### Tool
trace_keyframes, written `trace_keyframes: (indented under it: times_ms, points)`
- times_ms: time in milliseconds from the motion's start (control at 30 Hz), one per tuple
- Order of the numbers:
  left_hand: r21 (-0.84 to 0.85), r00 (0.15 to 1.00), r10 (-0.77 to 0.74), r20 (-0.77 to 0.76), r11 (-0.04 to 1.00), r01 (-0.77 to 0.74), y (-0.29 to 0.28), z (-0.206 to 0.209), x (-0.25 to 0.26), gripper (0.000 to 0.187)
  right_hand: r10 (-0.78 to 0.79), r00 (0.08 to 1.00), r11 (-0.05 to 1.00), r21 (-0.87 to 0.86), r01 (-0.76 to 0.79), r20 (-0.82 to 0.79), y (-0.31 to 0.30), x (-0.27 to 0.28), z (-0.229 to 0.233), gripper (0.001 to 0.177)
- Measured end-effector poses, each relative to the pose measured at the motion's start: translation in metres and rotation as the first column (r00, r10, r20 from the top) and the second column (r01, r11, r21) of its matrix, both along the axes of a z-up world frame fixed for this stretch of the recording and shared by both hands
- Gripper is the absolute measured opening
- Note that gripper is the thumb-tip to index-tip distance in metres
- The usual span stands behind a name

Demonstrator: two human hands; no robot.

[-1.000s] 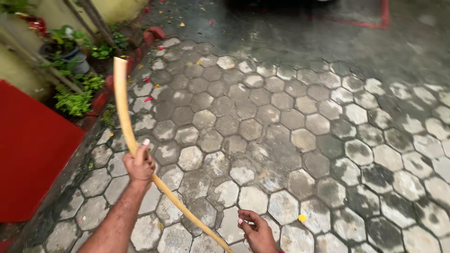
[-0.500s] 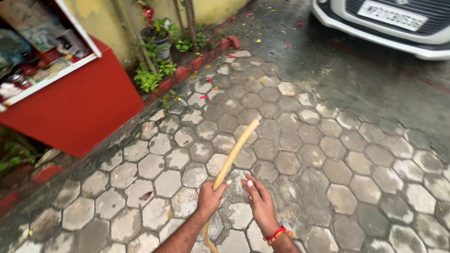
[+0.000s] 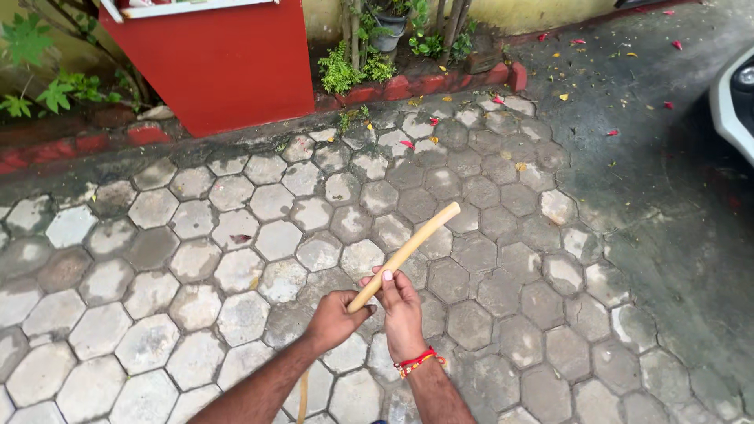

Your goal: The person uncoils a hose, attaches it to an outdoor faucet, and then uses a piece of the hose to clean around a tree and some plants.

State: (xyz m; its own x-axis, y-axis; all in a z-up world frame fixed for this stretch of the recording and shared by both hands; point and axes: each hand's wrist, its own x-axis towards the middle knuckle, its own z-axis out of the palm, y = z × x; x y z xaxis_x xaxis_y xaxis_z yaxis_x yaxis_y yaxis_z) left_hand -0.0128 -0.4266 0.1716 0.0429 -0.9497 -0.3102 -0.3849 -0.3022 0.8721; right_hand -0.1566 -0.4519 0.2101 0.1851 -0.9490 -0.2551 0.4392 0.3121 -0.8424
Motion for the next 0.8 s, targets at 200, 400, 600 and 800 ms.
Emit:
trace_keyframes:
  times_ms: [200, 400, 600, 800]
  points:
    - [0.211, 0.979, -0.048, 0.196, 0.977, 0.005, 0.015, 0.010, 0.013, 0.031, -0.001, 0.997, 0.983, 0.181, -0.014, 0.080, -0.038, -0.011, 0.029, 0.036]
    - [0.287, 0.941, 0.178, 0.287, 0.921, -0.262, 0.027, -0.003, 0.039, 0.035, 0.054, 0.992, 0.991, 0.116, -0.067, 0.113, -0.090, 0.011, 0.046, 0.038]
    - [0.105, 0.824, 0.296, 0.484, 0.915, -0.390, -0.035, 0.019, 0.076, 0.031, 0.007, 0.990, 0.997, 0.079, -0.018, 0.139, -0.157, 0.042, 0.054, 0.037]
    - [-0.097, 0.781, 0.310, 0.542, 0.946, -0.309, -0.175, 0.109, 0.123, 0.027, -0.021, 0.965, 0.997, -0.064, 0.039, 0.261, -0.292, 0.064, 0.098, 0.038]
